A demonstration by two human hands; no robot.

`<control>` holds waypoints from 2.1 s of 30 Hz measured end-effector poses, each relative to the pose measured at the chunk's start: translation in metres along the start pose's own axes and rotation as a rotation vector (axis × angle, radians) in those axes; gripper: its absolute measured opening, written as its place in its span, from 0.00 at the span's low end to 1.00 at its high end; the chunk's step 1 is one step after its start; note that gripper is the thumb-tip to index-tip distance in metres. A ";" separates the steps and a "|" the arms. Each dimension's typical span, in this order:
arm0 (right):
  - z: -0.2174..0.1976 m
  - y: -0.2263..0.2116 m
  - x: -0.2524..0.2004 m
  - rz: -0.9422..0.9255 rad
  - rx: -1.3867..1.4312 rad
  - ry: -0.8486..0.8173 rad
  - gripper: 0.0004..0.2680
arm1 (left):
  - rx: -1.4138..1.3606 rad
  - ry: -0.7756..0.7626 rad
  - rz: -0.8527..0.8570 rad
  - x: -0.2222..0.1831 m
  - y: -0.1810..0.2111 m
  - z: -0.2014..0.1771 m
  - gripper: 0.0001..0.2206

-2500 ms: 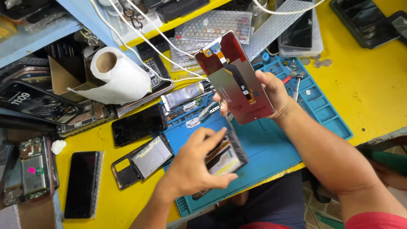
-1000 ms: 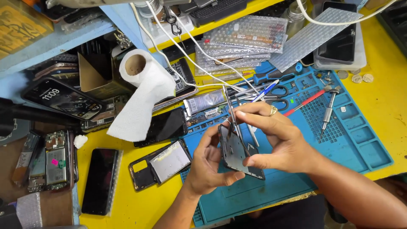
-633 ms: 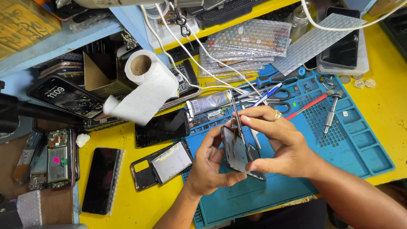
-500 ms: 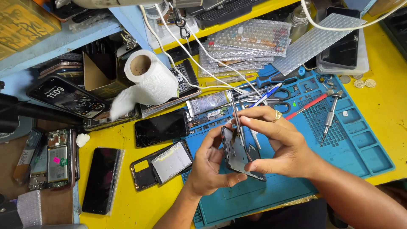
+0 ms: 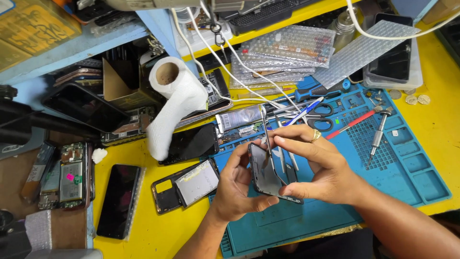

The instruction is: The person handles a disassembled smartphone, aligning the screen assembly with the main body and pressing the edges to secure it. They then flip the device to inspect the back and sides before opening it again to adjust internal ribbon cables and components.

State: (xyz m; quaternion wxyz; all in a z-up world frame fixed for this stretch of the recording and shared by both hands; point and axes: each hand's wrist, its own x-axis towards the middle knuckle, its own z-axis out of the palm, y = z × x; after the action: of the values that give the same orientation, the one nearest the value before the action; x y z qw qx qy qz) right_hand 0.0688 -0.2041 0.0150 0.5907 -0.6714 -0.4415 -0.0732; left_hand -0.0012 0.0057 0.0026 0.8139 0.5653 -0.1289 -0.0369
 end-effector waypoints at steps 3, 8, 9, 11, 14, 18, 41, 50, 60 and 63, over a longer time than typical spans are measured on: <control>0.002 0.002 -0.003 0.001 -0.017 -0.033 0.27 | 0.015 0.018 0.055 0.000 0.005 -0.004 0.42; 0.004 0.004 -0.005 -0.013 0.000 -0.066 0.27 | 0.077 0.014 0.092 -0.001 0.011 -0.010 0.40; 0.004 0.003 -0.005 0.009 0.011 -0.055 0.27 | 0.064 -0.006 0.075 -0.001 0.012 -0.009 0.41; 0.002 0.003 -0.006 0.032 0.020 -0.042 0.28 | 0.050 -0.029 0.058 -0.003 0.011 -0.008 0.42; -0.002 0.007 -0.009 0.029 -0.025 0.012 0.29 | 0.061 -0.039 0.018 -0.004 0.011 -0.007 0.43; -0.003 0.006 -0.009 0.027 -0.029 0.019 0.29 | 0.067 -0.049 0.026 -0.005 0.012 -0.006 0.43; 0.006 0.010 -0.015 0.088 -0.089 -0.219 0.28 | 0.128 0.054 0.101 -0.009 0.015 -0.017 0.44; 0.006 0.011 -0.013 0.069 -0.076 -0.257 0.29 | 0.074 0.003 0.119 -0.009 0.029 -0.013 0.41; 0.005 0.010 -0.011 0.030 -0.073 -0.273 0.27 | 0.132 -0.034 0.183 -0.009 0.033 -0.013 0.39; 0.003 0.012 -0.012 0.059 -0.041 -0.284 0.28 | 0.116 -0.026 0.175 -0.010 0.032 -0.013 0.40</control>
State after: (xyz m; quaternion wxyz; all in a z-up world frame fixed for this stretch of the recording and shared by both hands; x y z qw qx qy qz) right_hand 0.0679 -0.2065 -0.0022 0.5101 -0.6997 -0.4993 0.0308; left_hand -0.0104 0.0314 0.0258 0.7783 0.5974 -0.1902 0.0343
